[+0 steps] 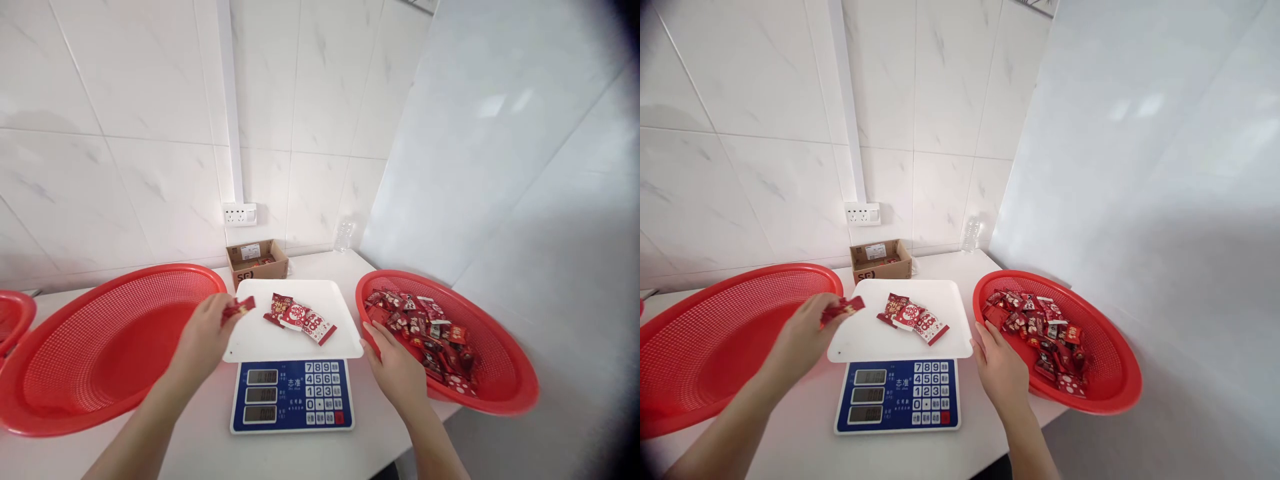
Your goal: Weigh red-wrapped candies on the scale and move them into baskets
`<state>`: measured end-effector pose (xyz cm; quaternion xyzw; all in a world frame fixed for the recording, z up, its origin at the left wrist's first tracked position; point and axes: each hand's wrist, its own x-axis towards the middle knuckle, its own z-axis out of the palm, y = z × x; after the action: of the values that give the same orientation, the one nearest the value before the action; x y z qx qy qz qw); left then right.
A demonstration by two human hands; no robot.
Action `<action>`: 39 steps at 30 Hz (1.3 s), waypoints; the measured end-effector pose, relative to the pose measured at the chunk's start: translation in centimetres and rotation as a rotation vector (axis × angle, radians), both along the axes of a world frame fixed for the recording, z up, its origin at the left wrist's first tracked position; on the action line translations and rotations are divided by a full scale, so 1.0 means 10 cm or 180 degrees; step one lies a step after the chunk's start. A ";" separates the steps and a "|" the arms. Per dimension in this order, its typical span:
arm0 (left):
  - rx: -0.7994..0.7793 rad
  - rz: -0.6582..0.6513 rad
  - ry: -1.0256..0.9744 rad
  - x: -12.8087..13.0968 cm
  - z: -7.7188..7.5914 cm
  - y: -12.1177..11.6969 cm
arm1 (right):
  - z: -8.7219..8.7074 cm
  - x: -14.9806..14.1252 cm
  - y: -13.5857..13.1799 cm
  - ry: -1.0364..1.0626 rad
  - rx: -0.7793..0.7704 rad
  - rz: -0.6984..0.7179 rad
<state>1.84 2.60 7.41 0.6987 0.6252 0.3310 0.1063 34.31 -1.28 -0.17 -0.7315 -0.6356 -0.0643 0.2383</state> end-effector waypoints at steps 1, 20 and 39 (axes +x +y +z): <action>-0.0022 0.0239 0.0157 -0.14 0.02 0.00 | 0.00 0.00 0.01 0.0103 0.0038 0.0010; -0.0478 -0.1253 0.0028 0.58 -0.37 0.55 | 0.19 -1.00 0.53 0.0483 -0.0231 0.1820; -0.2067 -0.1334 -0.3862 0.48 -0.17 0.36 | 0.33 -1.15 0.44 0.1173 0.1176 0.1927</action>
<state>6.64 6.17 5.67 0.4301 0.3756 0.4309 0.6988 22.84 3.15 3.17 -0.4552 -0.7468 0.0279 0.4841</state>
